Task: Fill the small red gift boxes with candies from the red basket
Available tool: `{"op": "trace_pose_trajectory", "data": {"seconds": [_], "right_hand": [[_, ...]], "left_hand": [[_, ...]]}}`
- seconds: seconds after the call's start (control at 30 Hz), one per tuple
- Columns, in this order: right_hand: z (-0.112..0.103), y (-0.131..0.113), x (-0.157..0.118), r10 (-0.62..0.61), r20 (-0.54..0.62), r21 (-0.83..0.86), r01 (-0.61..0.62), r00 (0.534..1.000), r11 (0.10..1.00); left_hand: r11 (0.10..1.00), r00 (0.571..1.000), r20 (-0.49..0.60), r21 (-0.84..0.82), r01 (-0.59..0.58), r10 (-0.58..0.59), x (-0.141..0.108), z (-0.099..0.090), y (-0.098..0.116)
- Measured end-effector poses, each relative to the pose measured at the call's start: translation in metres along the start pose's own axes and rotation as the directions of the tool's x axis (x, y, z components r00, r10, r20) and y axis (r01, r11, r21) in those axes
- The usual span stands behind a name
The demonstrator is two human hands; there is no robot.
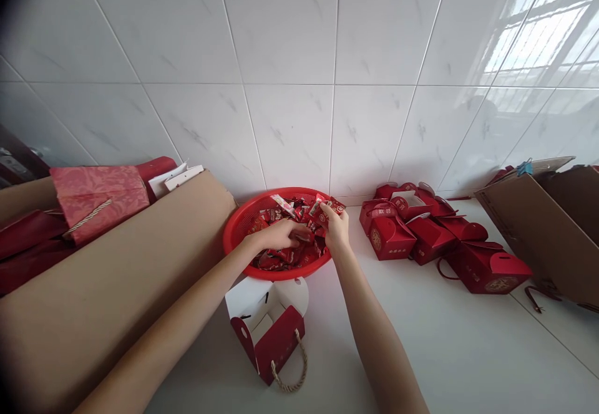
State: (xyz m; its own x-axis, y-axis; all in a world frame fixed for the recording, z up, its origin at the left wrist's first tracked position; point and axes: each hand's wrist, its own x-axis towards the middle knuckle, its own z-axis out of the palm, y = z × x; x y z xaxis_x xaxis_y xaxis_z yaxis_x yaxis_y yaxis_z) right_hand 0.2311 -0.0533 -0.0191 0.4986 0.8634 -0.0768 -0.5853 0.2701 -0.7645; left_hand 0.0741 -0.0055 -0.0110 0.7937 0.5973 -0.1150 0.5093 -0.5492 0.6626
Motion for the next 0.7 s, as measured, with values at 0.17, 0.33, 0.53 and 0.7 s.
{"op": "trace_pose_trajectory", "data": {"seconds": [0.17,0.33,0.53,0.7], "right_hand": [[0.0,0.0,0.0,0.014,-0.026,0.003,-0.014,1.0,1.0],[0.001,0.0,-0.001,0.003,-0.016,-0.014,-0.003,1.0,1.0],[0.002,-0.001,-0.001,0.021,-0.047,-0.027,-0.023,0.999,0.999],[-0.001,-0.002,0.0,0.017,0.011,-0.027,-0.016,1.0,0.999]], "left_hand": [[0.977,0.991,-0.107,0.206,-0.055,0.078,-0.001,-0.003,0.0],[0.946,0.984,0.18,0.319,-0.064,0.006,-0.006,0.0,0.014],[0.898,0.977,0.198,0.44,-0.01,-0.086,-0.006,0.011,0.023],[0.99,0.992,0.12,0.125,-0.061,0.046,-0.005,0.0,0.01]]}}
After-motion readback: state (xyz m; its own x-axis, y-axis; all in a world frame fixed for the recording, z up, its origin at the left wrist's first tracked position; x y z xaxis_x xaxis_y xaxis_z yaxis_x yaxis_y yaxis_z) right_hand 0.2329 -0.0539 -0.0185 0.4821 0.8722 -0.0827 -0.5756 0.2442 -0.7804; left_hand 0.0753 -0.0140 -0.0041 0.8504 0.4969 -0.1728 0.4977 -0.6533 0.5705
